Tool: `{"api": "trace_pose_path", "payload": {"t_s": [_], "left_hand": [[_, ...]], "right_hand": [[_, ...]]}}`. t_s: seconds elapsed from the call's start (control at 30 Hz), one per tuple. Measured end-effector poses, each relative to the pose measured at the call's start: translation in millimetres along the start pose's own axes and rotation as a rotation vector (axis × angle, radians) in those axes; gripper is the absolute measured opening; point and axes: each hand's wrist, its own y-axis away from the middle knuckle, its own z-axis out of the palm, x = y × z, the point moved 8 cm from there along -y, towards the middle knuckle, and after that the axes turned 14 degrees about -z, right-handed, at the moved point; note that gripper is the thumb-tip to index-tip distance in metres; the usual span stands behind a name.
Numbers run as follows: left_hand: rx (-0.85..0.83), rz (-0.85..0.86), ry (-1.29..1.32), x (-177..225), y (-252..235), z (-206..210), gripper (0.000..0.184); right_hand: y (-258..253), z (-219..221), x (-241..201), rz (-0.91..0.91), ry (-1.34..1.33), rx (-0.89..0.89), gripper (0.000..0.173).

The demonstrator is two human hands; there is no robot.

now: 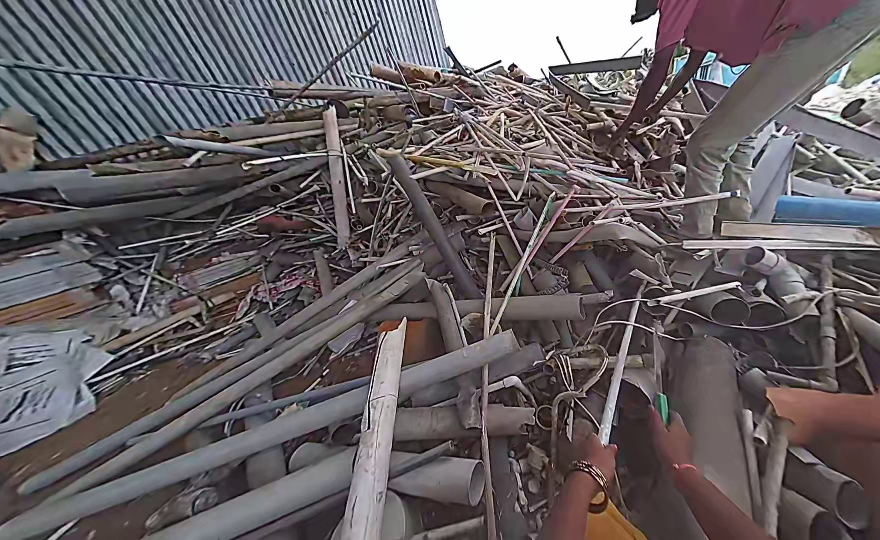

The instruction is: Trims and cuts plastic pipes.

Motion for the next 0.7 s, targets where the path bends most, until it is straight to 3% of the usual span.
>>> {"api": "trace_pose_path", "payload": {"t_s": [0.13, 0.23, 0.37, 0.43, 0.57, 0.7], "left_hand": [[-0.033, 0.001, -0.01, -2.8, -1.5, -8.2, 0.052], [-0.078, 0.038, 0.11, -36.2, -27.8, -16.1, 0.054], [-0.117, 0.039, 0.552, -143.8, -46.1, -42.4, 0.071], [-0.067, -0.077, 0.831, -208.6, -34.7, -60.4, 0.065], [0.165, -0.19, 1.222, -317.1, 4.2, -71.5, 0.056], [0.46, -0.145, 1.465, -381.1, 57.9, -66.9, 0.046]], "right_hand": [[0.8, 19.9, -48.7, -0.11, -0.032, -0.048, 0.039], [4.5, 38.7, -75.5, -0.228, -0.046, -0.185, 0.035], [28.4, 75.8, -95.8, -0.327, -0.019, -0.416, 0.035], [44.1, 102.6, -101.2, -0.318, -0.014, -0.544, 0.033], [88.2, 149.6, -100.8, -0.343, 0.008, -0.786, 0.039], [154.9, 172.3, -127.8, -0.54, 0.052, -0.919, 0.047]]}}
